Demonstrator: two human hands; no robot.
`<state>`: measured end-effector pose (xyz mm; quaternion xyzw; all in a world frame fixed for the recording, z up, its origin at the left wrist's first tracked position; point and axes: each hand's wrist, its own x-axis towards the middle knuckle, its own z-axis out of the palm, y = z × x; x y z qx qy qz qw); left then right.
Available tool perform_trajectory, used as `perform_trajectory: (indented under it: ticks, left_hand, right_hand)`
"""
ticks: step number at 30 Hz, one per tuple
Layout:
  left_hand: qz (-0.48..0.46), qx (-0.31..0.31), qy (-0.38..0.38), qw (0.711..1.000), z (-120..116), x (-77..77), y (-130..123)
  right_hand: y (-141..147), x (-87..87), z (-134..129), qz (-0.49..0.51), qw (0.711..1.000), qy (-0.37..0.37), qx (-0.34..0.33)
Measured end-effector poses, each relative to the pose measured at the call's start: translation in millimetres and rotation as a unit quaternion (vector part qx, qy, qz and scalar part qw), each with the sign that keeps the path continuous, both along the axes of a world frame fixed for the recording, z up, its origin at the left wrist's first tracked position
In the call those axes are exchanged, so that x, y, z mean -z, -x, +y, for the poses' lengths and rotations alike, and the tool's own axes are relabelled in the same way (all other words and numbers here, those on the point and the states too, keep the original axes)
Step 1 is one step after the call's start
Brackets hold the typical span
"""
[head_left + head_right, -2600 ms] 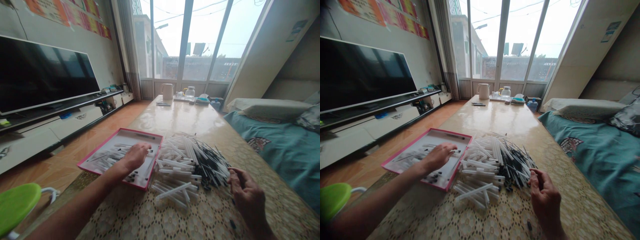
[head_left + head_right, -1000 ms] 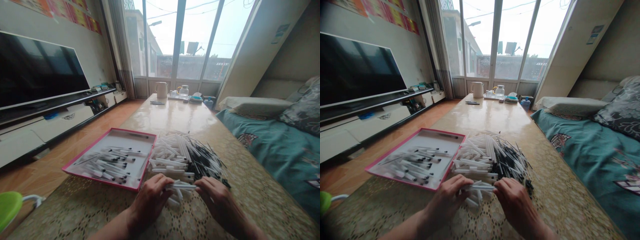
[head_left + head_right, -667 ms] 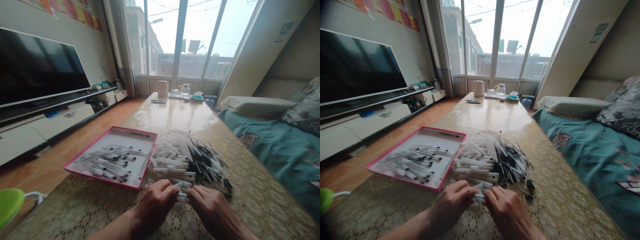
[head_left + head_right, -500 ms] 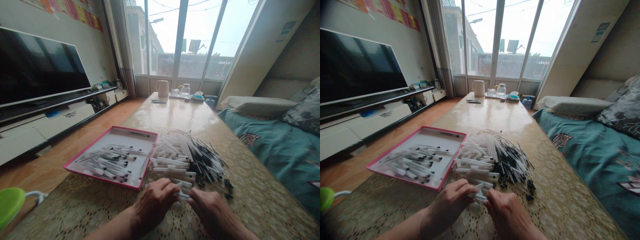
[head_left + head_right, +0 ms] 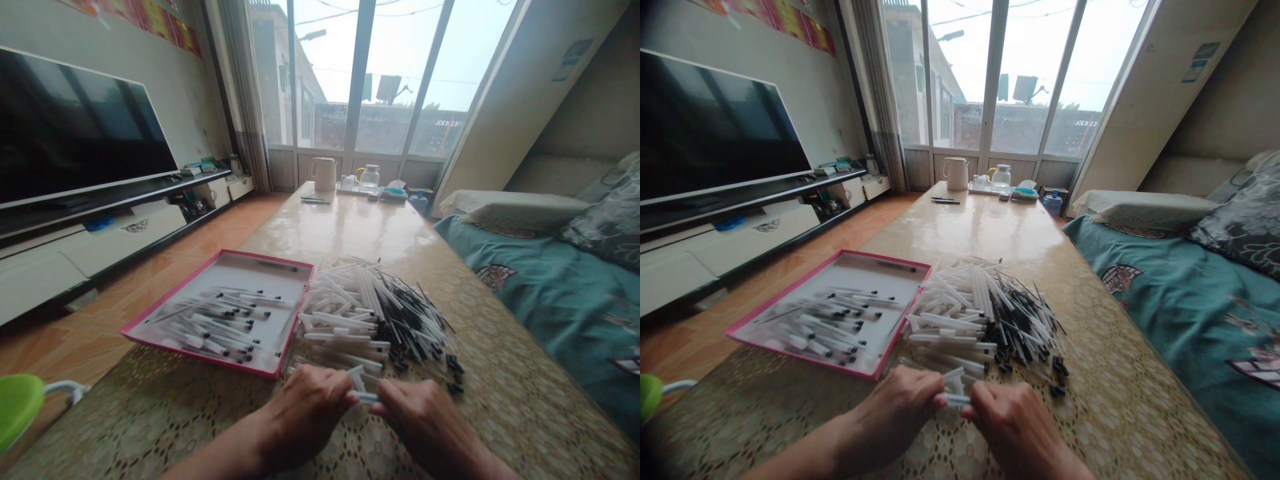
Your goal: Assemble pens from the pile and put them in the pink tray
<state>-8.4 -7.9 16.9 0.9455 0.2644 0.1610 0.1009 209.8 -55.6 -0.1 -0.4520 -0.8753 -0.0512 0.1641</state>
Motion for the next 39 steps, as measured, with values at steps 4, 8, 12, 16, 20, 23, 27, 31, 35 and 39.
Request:
perform_trajectory:
  ticks: [4, 8, 12, 16, 20, 23, 27, 31, 35, 39]
  left_hand:
    - [-0.022, -0.011, 0.080, 0.996, -3.5, -10.4, -1.9]
    - [-0.075, -0.030, 0.192, 0.978, -1.6, -18.5, -2.5]
    - [-0.198, -0.113, 0.334, 0.915, 13.7, -21.0, 5.7]
    - [-0.264, -0.179, 0.285, 0.904, 28.9, -23.7, 12.0]
    - [-0.278, -0.203, 0.171, 0.923, 29.2, -21.5, 11.6]
    - [-0.215, -0.159, 0.099, 0.958, 19.3, -22.0, 11.3]
    - [0.018, 0.084, 0.166, 0.982, -0.4, -27.1, 6.7]
    - [0.152, 0.128, 0.138, 0.970, -12.8, -29.7, 0.6]
    - [0.145, 0.082, 0.129, 0.978, -12.9, -38.3, 0.3]
    - [0.101, -0.066, 0.000, 0.993, -2.3, -57.3, -3.2]
  right_hand:
    - [5.6, -12.0, -1.3, -0.003, 0.999, -0.040, -0.022]
    - [4.1, -19.7, -2.3, -0.008, 0.998, -0.065, -0.022]
    - [-22.5, -18.9, 3.3, 0.003, 0.993, -0.104, 0.047]
    - [-36.9, -9.9, 12.7, 0.089, 0.976, -0.141, 0.143]
    - [-20.3, -2.9, 14.6, 0.125, 0.982, -0.077, 0.121]
    - [-12.4, -1.8, 12.5, 0.142, 0.981, -0.054, 0.120]
    - [-16.5, -1.4, 12.4, 0.150, 0.978, -0.046, 0.134]
    - [-22.4, 0.8, 13.6, 0.154, 0.976, -0.051, 0.147]
    - [-25.1, 1.9, 12.4, 0.170, 0.972, -0.042, 0.154]
    - [-24.8, -2.1, 9.8, 0.221, 0.957, -0.056, 0.178]
